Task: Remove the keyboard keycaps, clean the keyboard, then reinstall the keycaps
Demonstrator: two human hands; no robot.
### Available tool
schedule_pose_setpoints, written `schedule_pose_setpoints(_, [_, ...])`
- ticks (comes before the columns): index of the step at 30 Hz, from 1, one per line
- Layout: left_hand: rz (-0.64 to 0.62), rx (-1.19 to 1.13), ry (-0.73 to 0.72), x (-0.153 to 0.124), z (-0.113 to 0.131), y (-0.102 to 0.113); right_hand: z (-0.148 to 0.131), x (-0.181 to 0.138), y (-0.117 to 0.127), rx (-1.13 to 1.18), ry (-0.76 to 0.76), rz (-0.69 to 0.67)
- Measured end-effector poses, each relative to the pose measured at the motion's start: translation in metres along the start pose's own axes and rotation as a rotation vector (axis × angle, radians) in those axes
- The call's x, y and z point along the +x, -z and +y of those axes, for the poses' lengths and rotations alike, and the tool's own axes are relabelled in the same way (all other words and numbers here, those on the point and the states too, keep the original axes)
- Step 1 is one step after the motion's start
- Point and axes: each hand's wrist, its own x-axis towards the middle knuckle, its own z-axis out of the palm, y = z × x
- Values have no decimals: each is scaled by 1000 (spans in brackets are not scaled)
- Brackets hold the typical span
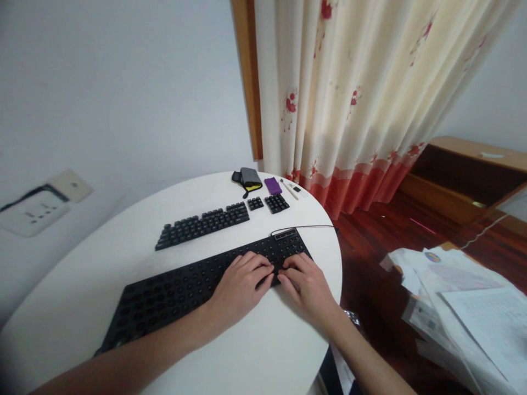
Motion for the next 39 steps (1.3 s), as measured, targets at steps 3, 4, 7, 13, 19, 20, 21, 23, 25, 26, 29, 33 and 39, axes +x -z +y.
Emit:
schedule_pose_setpoints(3, [-11, 28, -5, -1, 2, 0, -2, 1, 0, -16, 1, -4])
schedule_pose_setpoints(4, [-16, 40, -8, -1, 3, 0, -3, 2, 0, -23, 3, -3])
schedule_pose_setpoints(7, [-28, 75, -20, -1, 5, 0, -4, 3, 0, -44, -7, -2])
schedule_pose_setpoints(13, [-29, 78, -17, -2, 5, -1, -4, 3, -1, -102, -15, -27])
schedule_pose_setpoints(19, [-22, 84, -17, -4, 5, -3, -3, 3, -3, -98, -8, 2])
schedule_pose_setpoints(20, [-21, 90, -19, -4, 6, -3, -3, 2, -3, -91, -5, 11])
schedule_pose_setpoints(21, [-19, 98, -22, -5, 6, -4, -2, 2, -3, -81, -2, 21])
schedule_pose_setpoints(23, [-9, 116, -28, -6, 8, -3, -1, 0, -2, -51, 3, 64])
schedule_pose_setpoints(25, [7, 135, -39, -7, 11, -2, 0, -1, -1, -17, 5, 126])
schedule_pose_setpoints(26, [13, 142, -47, -7, 12, -1, 0, -1, -1, -5, 8, 148])
schedule_pose_setpoints(29, [17, 151, -89, -9, 16, 1, -1, -1, 0, -9, 23, 122])
schedule_pose_setpoints(33, [-5, 139, -122, -10, 18, 0, -4, 1, -1, -53, 17, 32])
schedule_pose_setpoints(39, [-24, 105, -112, -10, 17, -1, -4, 3, -2, -59, 7, 15])
